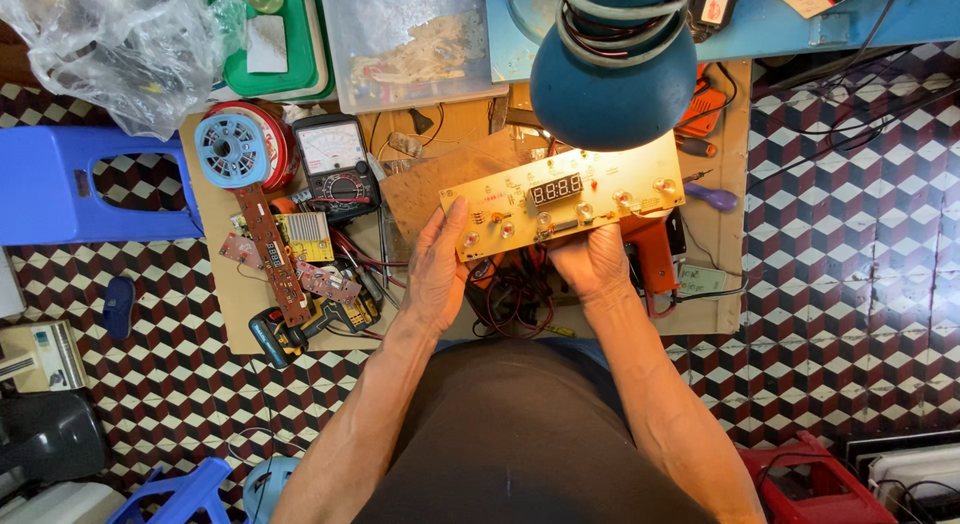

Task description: The person uses pliers to trim a wire on a circuit board, then repeatedly flips and rotates the board to inspect both sides under a work lamp. The person handles the circuit board and pliers throughout the clip.

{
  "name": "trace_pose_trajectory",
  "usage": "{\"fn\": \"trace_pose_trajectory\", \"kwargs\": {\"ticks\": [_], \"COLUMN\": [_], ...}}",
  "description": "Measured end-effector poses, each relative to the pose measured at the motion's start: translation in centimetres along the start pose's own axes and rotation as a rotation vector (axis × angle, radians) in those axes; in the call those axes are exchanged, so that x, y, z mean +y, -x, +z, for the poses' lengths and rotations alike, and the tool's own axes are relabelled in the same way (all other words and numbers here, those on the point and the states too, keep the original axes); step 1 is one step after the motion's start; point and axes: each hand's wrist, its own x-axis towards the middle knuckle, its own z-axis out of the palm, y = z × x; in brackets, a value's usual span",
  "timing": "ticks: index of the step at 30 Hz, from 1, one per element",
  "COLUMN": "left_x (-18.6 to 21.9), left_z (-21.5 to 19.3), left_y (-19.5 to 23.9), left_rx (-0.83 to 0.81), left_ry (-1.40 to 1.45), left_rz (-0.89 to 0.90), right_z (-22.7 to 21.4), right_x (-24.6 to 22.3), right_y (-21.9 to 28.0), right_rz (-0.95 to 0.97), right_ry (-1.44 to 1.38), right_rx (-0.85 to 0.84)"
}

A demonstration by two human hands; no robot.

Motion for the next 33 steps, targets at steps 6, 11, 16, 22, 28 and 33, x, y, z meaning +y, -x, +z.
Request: {"fn": "trace_pose_trajectory", "kwargs": {"ticks": [6, 11, 16, 22, 28, 33], "left_x": [0.32, 0.26, 0.33, 0.30, 0.32, 0.35], "left_z": [0.12, 0.08, 0.00, -0.13, -0.31, -0.21], "left_y": [0.03, -0.07, -0.14, -0.08, -0.12, -0.12], "left_rx": [-0.033, -0.021, -0.038, -0.029, -0.032, -0.058], "left_ry": [-0.003, -0.003, -0.004, -0.021, -0.073, -0.059], "left_rz": [0.012, 0.025, 0.026, 0.025, 0.021, 0.040], "right_z": [0.23, 0.22, 0.17, -0.03, -0.13, -0.13], "right_x": [0.09, 0.10, 0.24, 0.33, 0.27, 0.29], "right_y": [0.20, 0.30, 0.24, 0.19, 0.40, 0.52], "right_rz": [0.008, 0.013, -0.003, -0.017, -0.022, -0.020], "right_ry": [-0.025, -0.013, 0.010, 0.009, -0.033, -0.048], "right_rx": [0.011, 0.002, -0.008, 0.038, 0.067, 0.069]}}
